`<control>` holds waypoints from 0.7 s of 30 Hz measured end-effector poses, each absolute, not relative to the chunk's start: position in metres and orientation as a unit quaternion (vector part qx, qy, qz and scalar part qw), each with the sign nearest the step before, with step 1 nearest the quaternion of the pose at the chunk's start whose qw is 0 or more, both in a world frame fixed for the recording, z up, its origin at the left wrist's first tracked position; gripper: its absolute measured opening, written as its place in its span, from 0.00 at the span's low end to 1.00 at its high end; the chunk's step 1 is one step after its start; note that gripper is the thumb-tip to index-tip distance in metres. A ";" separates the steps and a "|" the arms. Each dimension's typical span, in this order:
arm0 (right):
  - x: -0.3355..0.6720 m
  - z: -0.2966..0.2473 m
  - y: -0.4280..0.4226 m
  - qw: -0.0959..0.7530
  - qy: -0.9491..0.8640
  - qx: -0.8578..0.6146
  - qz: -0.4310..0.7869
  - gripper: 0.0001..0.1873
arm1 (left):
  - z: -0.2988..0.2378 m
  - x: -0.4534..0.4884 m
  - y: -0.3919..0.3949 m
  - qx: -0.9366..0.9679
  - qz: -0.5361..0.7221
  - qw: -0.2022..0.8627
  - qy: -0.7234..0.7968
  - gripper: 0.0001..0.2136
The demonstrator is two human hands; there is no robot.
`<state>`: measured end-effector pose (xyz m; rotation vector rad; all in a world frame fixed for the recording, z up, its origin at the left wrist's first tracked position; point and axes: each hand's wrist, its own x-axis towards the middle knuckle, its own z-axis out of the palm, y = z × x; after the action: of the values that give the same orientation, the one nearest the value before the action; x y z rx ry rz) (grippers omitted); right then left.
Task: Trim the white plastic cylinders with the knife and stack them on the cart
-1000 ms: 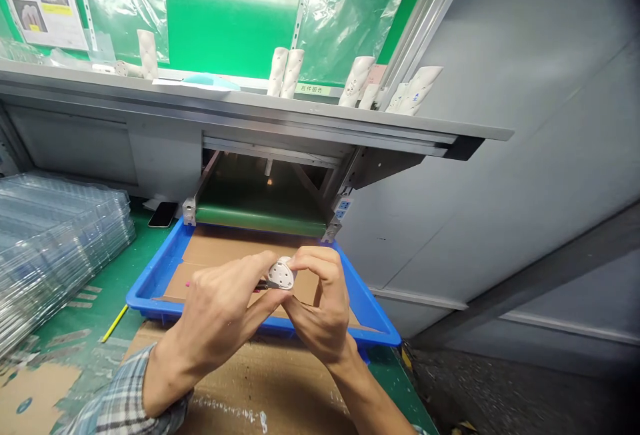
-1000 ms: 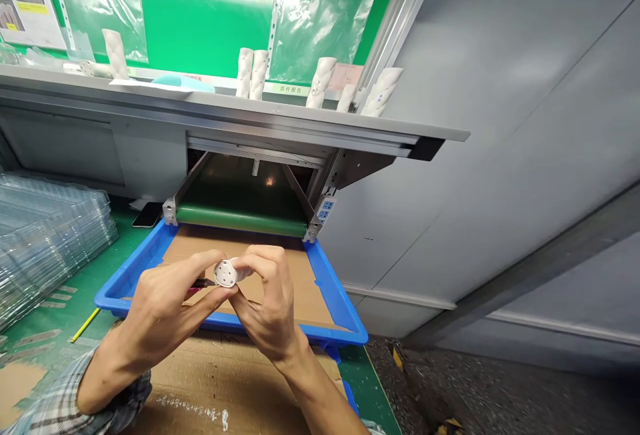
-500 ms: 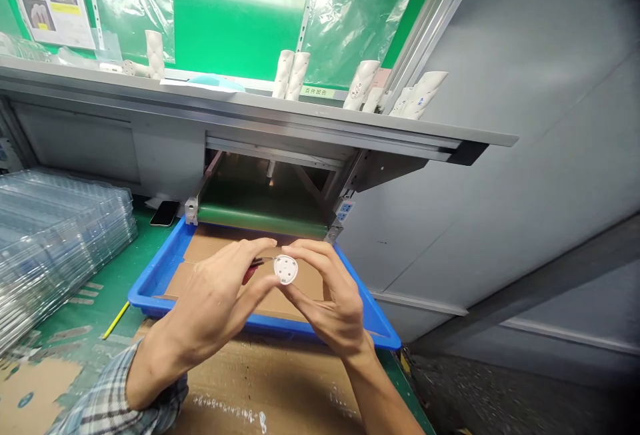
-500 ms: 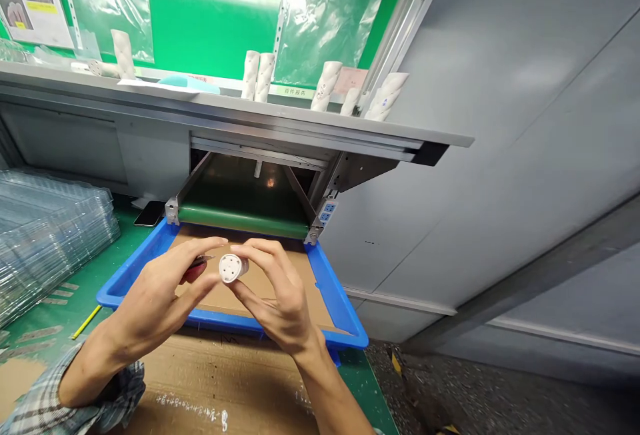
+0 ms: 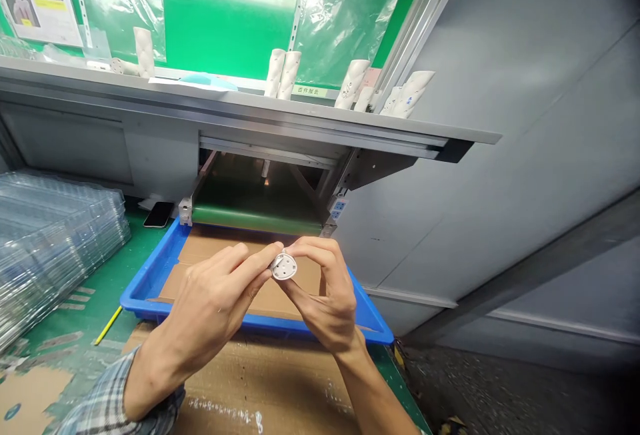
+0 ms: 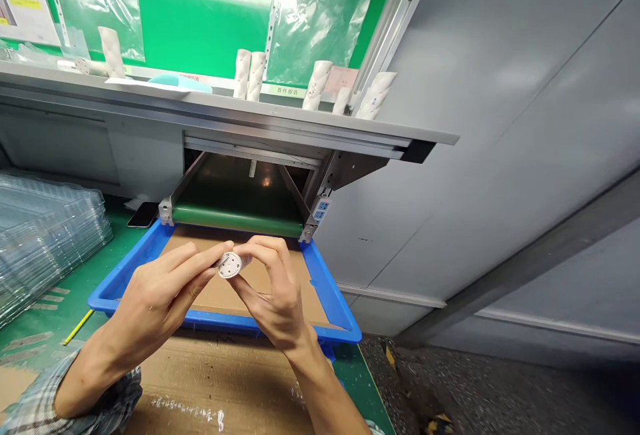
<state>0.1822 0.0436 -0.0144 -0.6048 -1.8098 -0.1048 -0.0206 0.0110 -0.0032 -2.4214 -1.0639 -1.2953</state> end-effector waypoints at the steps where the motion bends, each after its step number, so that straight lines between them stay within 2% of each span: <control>1: 0.182 -0.014 0.044 0.577 -0.773 -0.259 -0.047 0.18 | -0.003 -0.021 0.012 -0.819 -0.439 0.093 -0.357 0.17; 9: 0.182 -0.014 0.044 0.574 -0.777 -0.255 -0.047 0.20 | -0.004 -0.020 0.013 -0.819 -0.446 0.094 -0.348 0.17; 21: 0.181 -0.015 0.045 0.576 -0.779 -0.241 -0.057 0.21 | -0.004 -0.021 0.011 -0.811 -0.468 0.023 -0.349 0.17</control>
<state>0.1811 0.0448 -0.0148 -0.5642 -1.8239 -0.1328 -0.0214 0.0112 -0.0042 -2.5117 -1.0821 -1.4494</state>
